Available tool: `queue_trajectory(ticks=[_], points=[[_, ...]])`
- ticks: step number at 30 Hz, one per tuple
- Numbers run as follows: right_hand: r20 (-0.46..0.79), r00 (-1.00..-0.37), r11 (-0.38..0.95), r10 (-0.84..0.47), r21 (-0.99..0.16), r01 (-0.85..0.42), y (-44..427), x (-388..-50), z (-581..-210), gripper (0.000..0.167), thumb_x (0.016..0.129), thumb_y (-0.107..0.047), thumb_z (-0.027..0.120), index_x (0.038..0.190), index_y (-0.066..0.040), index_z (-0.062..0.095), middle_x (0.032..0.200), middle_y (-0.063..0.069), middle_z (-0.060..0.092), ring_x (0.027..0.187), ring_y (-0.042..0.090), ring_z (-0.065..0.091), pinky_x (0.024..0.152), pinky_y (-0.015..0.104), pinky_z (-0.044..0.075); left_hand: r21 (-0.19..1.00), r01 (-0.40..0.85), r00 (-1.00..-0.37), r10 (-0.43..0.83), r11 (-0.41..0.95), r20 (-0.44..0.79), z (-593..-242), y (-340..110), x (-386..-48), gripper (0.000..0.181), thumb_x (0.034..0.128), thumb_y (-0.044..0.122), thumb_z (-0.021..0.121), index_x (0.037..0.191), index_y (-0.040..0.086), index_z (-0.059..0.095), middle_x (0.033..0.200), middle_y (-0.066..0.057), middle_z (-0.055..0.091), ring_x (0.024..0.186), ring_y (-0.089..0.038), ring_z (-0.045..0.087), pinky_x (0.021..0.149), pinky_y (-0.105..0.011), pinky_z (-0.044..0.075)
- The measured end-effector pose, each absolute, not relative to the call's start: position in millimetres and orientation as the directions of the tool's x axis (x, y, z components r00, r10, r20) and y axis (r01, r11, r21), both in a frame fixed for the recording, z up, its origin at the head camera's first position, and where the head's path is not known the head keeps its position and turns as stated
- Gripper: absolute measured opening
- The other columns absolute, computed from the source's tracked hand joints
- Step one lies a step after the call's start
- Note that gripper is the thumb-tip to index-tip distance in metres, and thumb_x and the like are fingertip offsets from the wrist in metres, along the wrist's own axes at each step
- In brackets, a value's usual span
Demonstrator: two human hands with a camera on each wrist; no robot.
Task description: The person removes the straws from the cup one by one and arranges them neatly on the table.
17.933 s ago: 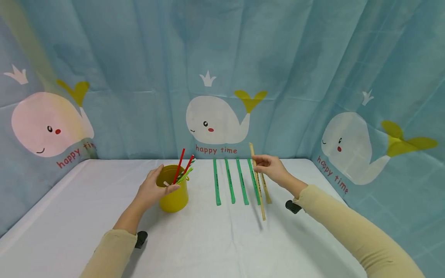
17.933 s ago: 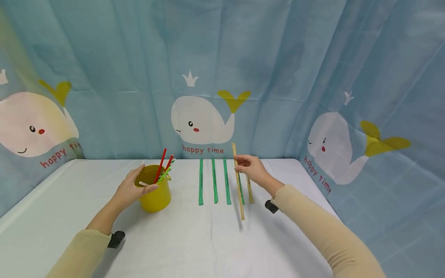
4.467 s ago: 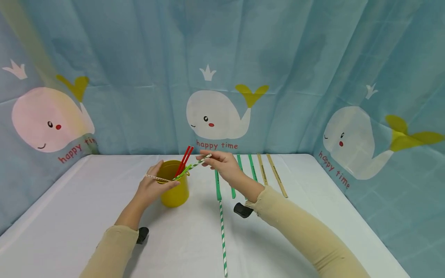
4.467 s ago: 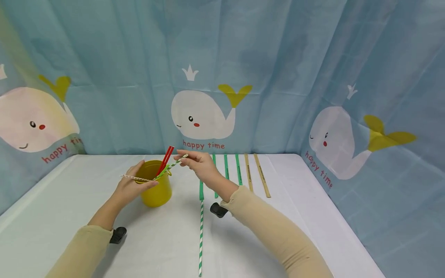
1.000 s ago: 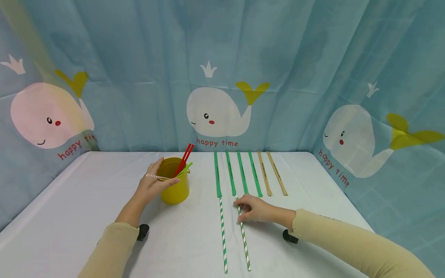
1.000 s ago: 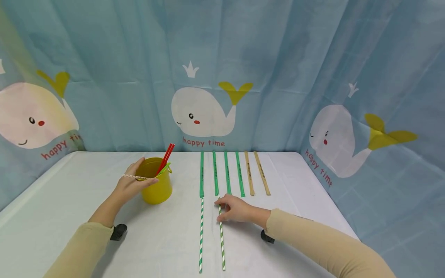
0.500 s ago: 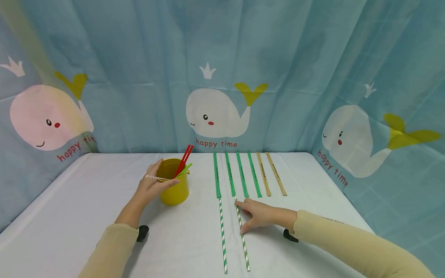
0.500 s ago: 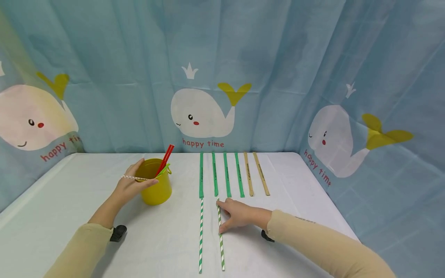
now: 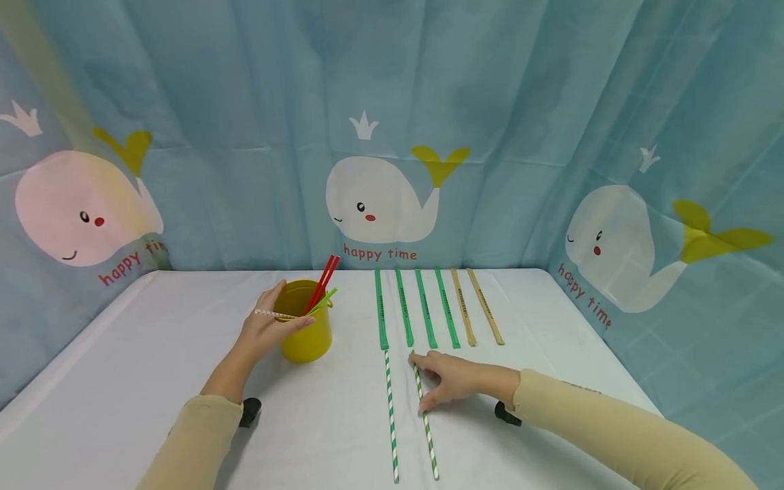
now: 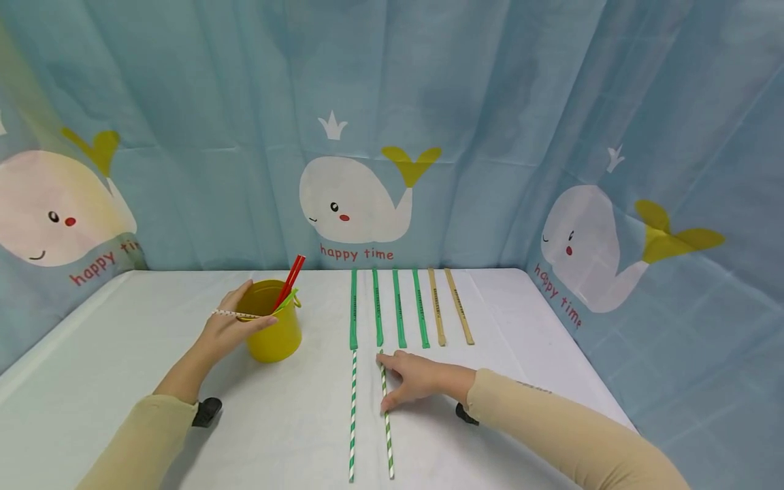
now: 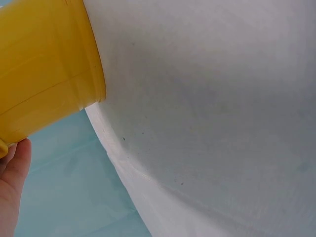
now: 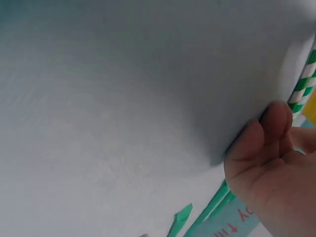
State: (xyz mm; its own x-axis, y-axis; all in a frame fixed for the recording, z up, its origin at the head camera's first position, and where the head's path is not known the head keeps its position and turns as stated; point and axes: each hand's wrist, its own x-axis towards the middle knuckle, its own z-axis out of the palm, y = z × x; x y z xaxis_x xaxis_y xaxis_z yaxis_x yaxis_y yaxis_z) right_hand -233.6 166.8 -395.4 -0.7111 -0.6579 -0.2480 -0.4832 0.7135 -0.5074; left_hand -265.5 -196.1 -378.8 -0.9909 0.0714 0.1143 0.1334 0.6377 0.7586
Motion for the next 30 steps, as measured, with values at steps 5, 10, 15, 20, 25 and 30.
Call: queue_trajectory(ticks=[5,10,15,20,25,30], points=[[-0.259,-0.715,0.694,-0.649,-0.587,-0.417,162,-242,-386,0.089,0.082,-0.027,0.079,0.15,0.002,0.029,0.094,0.002,0.051,0.075,0.012,0.045,0.064,0.026,0.037,0.757,0.135,-0.991,0.07,0.639,0.118,-380,-197,-265,0.104,0.0828,0.051,0.072,0.155,0.004,0.014,0.155,-0.026,0.018,0.135,-0.048,0.027,0.104,-0.067,0.029],[-0.211,-0.731,0.639,-0.649,-0.672,-0.374,149,-252,-372,0.079,0.09,-0.023,0.072,0.152,-0.001,0.028,0.112,0.009,0.058,0.076,0.015,0.056,0.065,0.028,0.045,0.759,0.135,-0.991,0.072,0.637,0.117,-380,-197,-264,0.104,0.0828,0.05,0.073,0.155,0.003,0.014,0.155,-0.026,0.018,0.136,-0.048,0.026,0.105,-0.066,0.028],[-0.095,-0.727,0.529,-0.68,-0.75,-0.397,131,-262,-361,0.072,0.093,-0.021,0.068,0.152,-0.003,0.03,0.125,0.017,0.055,0.094,0.019,0.06,0.076,0.029,0.05,0.766,0.126,-0.992,0.066,0.63,0.109,-380,-196,-263,0.104,0.0827,0.05,0.073,0.155,0.004,0.014,0.155,-0.026,0.017,0.136,-0.048,0.025,0.105,-0.066,0.029],[0.024,-0.729,0.426,-0.684,-0.798,-0.426,110,-269,-352,0.067,0.095,-0.021,0.066,0.152,-0.008,0.033,0.136,0.011,0.054,0.1,0.016,0.061,0.078,0.028,0.051,0.768,0.125,-0.992,0.064,0.629,0.109,-380,-196,-264,0.104,0.0826,0.049,0.073,0.155,0.004,0.014,0.155,-0.026,0.017,0.136,-0.047,0.026,0.105,-0.066,0.03],[0.114,-0.741,0.328,-0.662,-0.845,-0.423,88,-273,-346,0.064,0.095,-0.018,0.065,0.152,-0.013,0.035,0.145,0.007,0.049,0.106,0.016,0.06,0.086,0.03,0.051,0.759,0.121,-0.992,0.055,0.639,0.112,-380,-195,-265,0.106,0.0816,0.051,0.074,0.155,0.005,0.014,0.155,-0.026,0.018,0.134,-0.047,0.028,0.104,-0.066,0.03],[0.127,-0.756,0.266,-0.642,-0.888,-0.375,65,-276,-344,0.064,0.096,-0.015,0.063,0.152,-0.016,0.035,0.147,0.005,0.047,0.111,0.018,0.06,0.093,0.034,0.05,0.76,0.103,-0.994,0.048,0.642,0.094,-378,-194,-264,0.107,0.0814,0.052,0.073,0.156,0.005,0.013,0.155,-0.026,0.018,0.134,-0.047,0.029,0.104,-0.066,0.03]])
